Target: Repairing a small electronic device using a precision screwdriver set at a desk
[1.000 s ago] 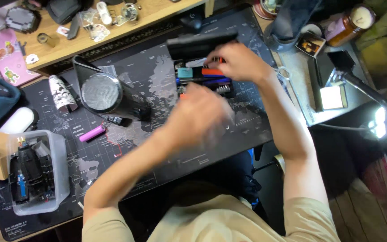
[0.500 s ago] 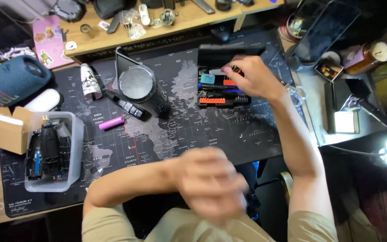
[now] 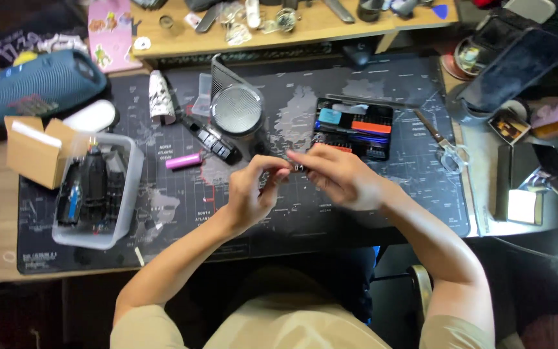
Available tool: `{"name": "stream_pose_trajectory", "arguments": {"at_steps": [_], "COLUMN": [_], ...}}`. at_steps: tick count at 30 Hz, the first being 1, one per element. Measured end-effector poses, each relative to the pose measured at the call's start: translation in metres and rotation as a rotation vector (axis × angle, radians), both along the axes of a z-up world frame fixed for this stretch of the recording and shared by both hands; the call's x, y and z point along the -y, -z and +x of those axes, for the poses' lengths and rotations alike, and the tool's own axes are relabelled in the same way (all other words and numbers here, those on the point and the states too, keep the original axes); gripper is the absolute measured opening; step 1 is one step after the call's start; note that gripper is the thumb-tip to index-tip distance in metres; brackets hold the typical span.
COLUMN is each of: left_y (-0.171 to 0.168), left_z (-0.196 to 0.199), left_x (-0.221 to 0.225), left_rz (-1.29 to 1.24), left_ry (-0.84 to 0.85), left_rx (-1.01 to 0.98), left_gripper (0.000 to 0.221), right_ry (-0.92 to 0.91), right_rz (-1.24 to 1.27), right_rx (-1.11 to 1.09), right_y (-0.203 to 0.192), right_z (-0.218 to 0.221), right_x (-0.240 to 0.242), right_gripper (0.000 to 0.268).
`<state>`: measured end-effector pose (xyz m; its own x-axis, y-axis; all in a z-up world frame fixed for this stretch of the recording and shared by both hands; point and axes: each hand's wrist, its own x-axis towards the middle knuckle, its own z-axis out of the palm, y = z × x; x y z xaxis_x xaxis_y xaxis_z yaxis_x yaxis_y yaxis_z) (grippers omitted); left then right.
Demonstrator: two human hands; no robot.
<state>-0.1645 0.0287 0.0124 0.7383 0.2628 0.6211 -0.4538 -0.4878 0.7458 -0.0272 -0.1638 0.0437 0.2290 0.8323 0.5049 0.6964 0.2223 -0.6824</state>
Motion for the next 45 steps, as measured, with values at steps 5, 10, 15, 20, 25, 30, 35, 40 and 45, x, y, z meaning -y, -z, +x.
{"name": "stream_pose_trajectory", "arguments": {"at_steps": [5, 10, 15, 20, 25, 30, 35, 40, 45], "left_y": [0.006, 0.009, -0.014, -0.014, -0.032, -0.047, -0.038, 0.003, -0.008], "left_z": [-0.004, -0.005, -0.001, -0.006, -0.011, -0.009, 0.006, 0.030, 0.024], "left_x": [-0.001, -0.005, -0.006, -0.010, -0.023, -0.039, -0.087, -0.094, -0.095], "left_rz": [-0.081, -0.040, 0.089, 0.053, -0.150, -0.187, 0.149, 0.106, 0.007], "left_ry": [0.011, 0.007, 0.008, 0.047, 0.124, 0.088, -0.194, 0.020, 0.231], "left_rx": [0.003, -0.007, 0.125, 0.153, 0.145, 0.348, 0.253, -0.039, 0.037], "left_gripper": [0.003, 0.005, 0.002, 0.004, 0.008, 0.009, 0.077, 0.132, 0.105], "right_ry": [0.029, 0.056, 0.113, 0.134, 0.158, 0.167, 0.222, 0.327, 0.297], "right_rz": [0.009, 0.021, 0.068, 0.134, 0.225, 0.327, 0.424, 0.591, 0.740], "right_rx": [0.022, 0.054, 0.105, 0.122, -0.036, 0.145, 0.256, 0.265, 0.024], "right_y": [0.009, 0.006, -0.001, -0.017, -0.045, -0.080, -0.113, -0.142, -0.127], "right_z": [-0.007, -0.010, -0.015, -0.018, -0.020, -0.031, -0.011, -0.014, -0.015], "right_x": [0.001, -0.002, -0.006, -0.005, -0.006, -0.028, -0.029, -0.050, -0.064], "right_gripper": [0.036, 0.033, 0.028, 0.024, 0.033, 0.008, 0.015, 0.051, 0.058]}}
